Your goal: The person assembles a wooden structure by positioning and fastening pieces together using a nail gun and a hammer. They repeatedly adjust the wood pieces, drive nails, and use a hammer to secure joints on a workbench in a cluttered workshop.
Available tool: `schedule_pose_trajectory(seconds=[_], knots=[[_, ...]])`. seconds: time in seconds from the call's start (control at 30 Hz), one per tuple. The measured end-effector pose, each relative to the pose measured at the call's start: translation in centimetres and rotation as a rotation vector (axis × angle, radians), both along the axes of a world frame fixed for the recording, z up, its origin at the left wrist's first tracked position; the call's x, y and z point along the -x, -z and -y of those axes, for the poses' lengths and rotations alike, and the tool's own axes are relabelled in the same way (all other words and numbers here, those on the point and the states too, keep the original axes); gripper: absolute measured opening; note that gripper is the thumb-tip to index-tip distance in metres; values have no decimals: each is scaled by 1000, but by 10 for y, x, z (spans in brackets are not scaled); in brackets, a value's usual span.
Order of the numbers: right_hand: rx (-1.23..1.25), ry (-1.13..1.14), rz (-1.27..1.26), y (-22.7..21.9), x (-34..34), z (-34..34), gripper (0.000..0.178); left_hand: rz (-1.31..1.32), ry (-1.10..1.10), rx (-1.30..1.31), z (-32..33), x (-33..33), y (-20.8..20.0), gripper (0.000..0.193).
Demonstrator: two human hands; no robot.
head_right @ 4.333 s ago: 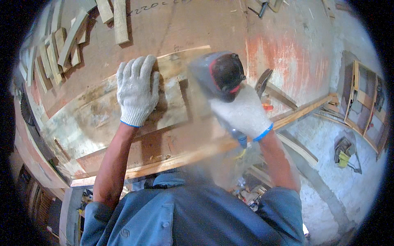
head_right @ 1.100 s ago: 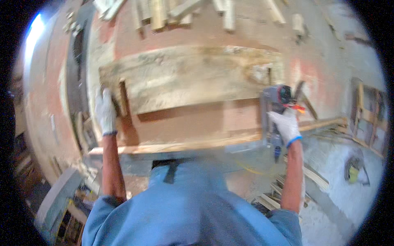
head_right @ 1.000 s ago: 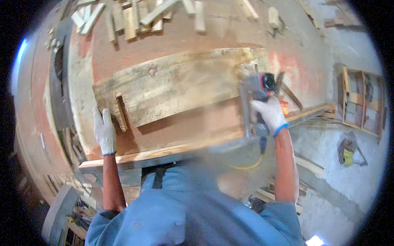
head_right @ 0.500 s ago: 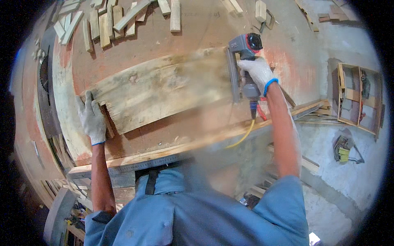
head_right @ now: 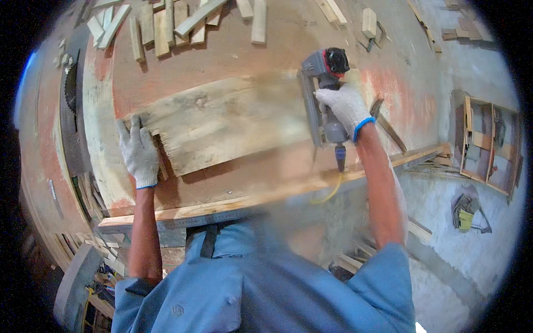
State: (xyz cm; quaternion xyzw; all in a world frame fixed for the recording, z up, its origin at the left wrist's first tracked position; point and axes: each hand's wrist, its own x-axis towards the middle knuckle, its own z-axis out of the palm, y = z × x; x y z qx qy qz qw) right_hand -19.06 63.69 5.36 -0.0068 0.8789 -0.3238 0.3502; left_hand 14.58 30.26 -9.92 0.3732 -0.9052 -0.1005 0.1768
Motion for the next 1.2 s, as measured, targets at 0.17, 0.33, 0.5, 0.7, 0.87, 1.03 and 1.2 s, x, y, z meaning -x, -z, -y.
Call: schedule_pose_trajectory(seconds=[0.17, 0.33, 0.5, 0.7, 0.87, 1.03, 1.2], knots=[[21, -239, -67, 23, -34, 36, 37, -5, 26, -3, -2, 2, -5, 43], [-85, -103, 2, -7, -61, 83, 20, 22, 18, -51, 1, -1, -8, 49], [0, -219, 15, 5, -107, 130, 20, 25, 2, -82, -1, -3, -8, 53], [-105, -257, 6, -16, -124, 168, 21, 15, 2, -122, 0, -2, -9, 54], [-65, -261, 28, 22, -155, 189, 36, -22, 24, -206, 5, -5, -20, 53], [-90, -304, -5, -9, -178, 221, 31, -65, -1, -220, 7, -7, -15, 54], [-175, -359, 6, -6, -203, 253, 29, -274, -20, -350, 6, -10, -6, 54]])
